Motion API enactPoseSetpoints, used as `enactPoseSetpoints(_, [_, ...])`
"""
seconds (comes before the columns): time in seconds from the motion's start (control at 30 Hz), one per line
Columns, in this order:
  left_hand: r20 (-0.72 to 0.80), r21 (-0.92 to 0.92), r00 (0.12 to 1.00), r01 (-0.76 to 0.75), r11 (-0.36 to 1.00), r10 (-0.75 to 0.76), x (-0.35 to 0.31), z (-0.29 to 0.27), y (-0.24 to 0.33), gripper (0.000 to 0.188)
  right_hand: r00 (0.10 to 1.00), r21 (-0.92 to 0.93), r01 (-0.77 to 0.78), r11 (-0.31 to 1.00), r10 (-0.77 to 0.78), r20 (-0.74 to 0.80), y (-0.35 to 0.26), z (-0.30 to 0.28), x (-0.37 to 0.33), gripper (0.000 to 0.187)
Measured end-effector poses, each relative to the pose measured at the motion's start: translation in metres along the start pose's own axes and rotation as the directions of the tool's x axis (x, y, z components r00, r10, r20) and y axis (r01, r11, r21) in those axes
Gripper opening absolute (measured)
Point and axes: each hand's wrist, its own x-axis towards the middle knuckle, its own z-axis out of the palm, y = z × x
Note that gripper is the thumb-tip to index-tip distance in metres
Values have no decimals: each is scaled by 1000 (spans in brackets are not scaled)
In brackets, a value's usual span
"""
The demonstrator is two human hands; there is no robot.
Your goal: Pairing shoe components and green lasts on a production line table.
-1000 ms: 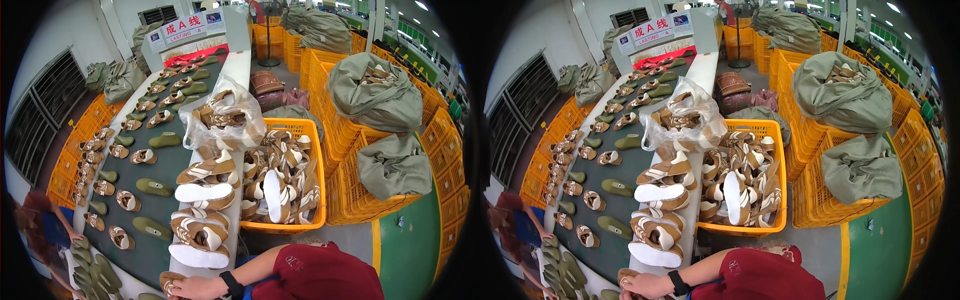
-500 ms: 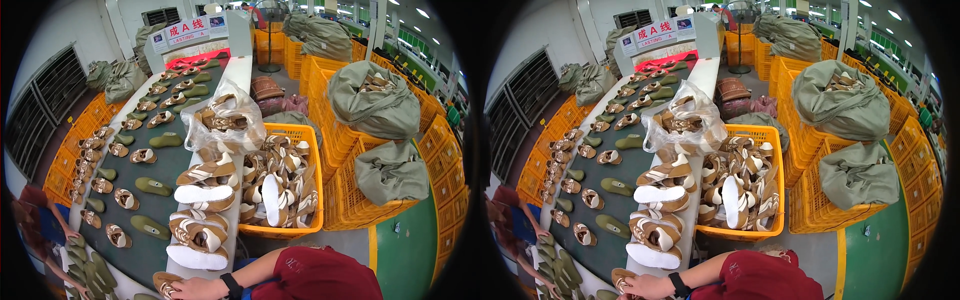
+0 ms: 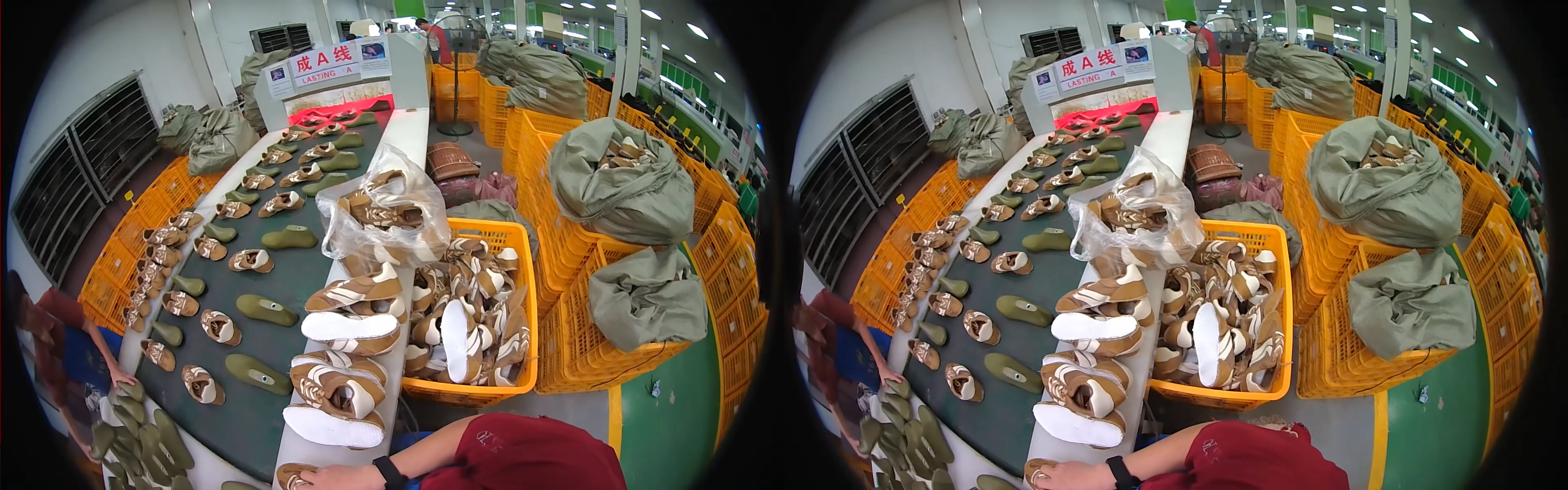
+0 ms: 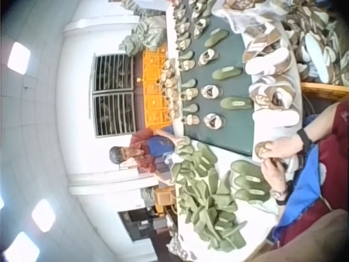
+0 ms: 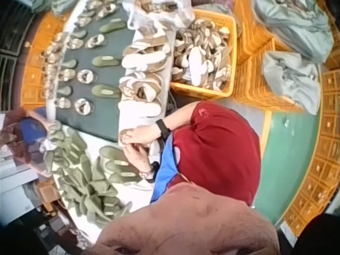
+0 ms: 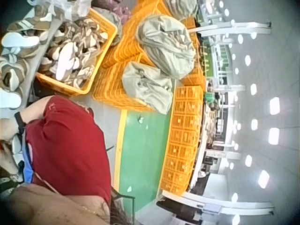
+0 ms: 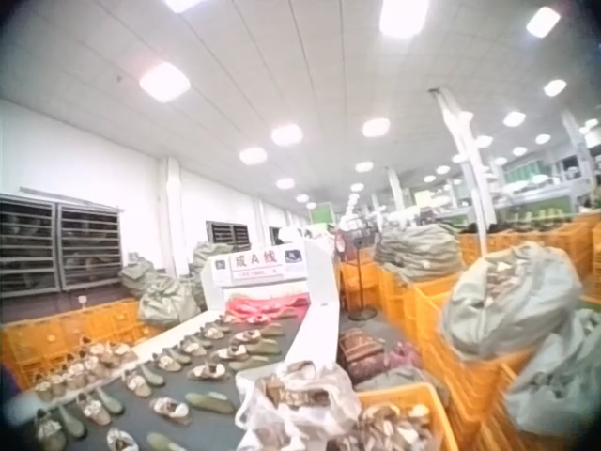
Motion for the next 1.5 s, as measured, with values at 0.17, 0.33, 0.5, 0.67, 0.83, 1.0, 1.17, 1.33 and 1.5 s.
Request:
enactPoseSetpoints(0.17, [-89, -205, 995, 27, 978, -46, -7, -10, 4, 41, 1000, -49, -17, 999, 17, 8, 5, 2, -2, 26])
enactPoseSetpoints(0.33, [-64, -254, 987, 124, 959, -145, -14, -14, 0, 29, 1000, -54, 10, 999, -10, 11, 1, 2, 1, 25])
enactPoseSetpoints(0.5, [-50, -242, 989, 125, 962, -141, -16, -18, -2, 22, 996, -50, 84, 995, -84, 11, 0, 5, -1, 26])
enactPoseSetpoints(0.67, [19, -528, 944, 288, 799, -328, -22, -4, -22, 20, 988, -54, 146, 988, -144, 48, 2, 6, -5, 33])
enactPoseSetpoints(0.83, [139, -411, 947, 323, 852, -291, -17, -19, -21, 21, 979, -10, 206, 979, -206, 0, 1, 6, 0, 40])
enactPoseSetpoints(1.0, [149, -492, 925, 375, 786, -349, -22, -9, -34, 21, 982, 59, 116, 991, -124, 143, 5, 21, 4, 33])
enactPoseSetpoints(1.17, [-7, -468, 960, 244, 849, -280, -23, -2, -27, 18, 995, -69, 6, 998, 1, 104, 4, 8, -2, 30])
enactPoseSetpoints(1.33, [-273, -104, 958, 56, 993, -83, -37, 7, -21, 37, 985, -63, 30, 998, -19, 169, 0, 9, 1, 36])
enactPoseSetpoints(1.5, [-132, -41, 944, 299, 953, -302, -45, 30, -25, 41, 984, -117, 50, 992, -29, 173, -1, 19, -2, 39])
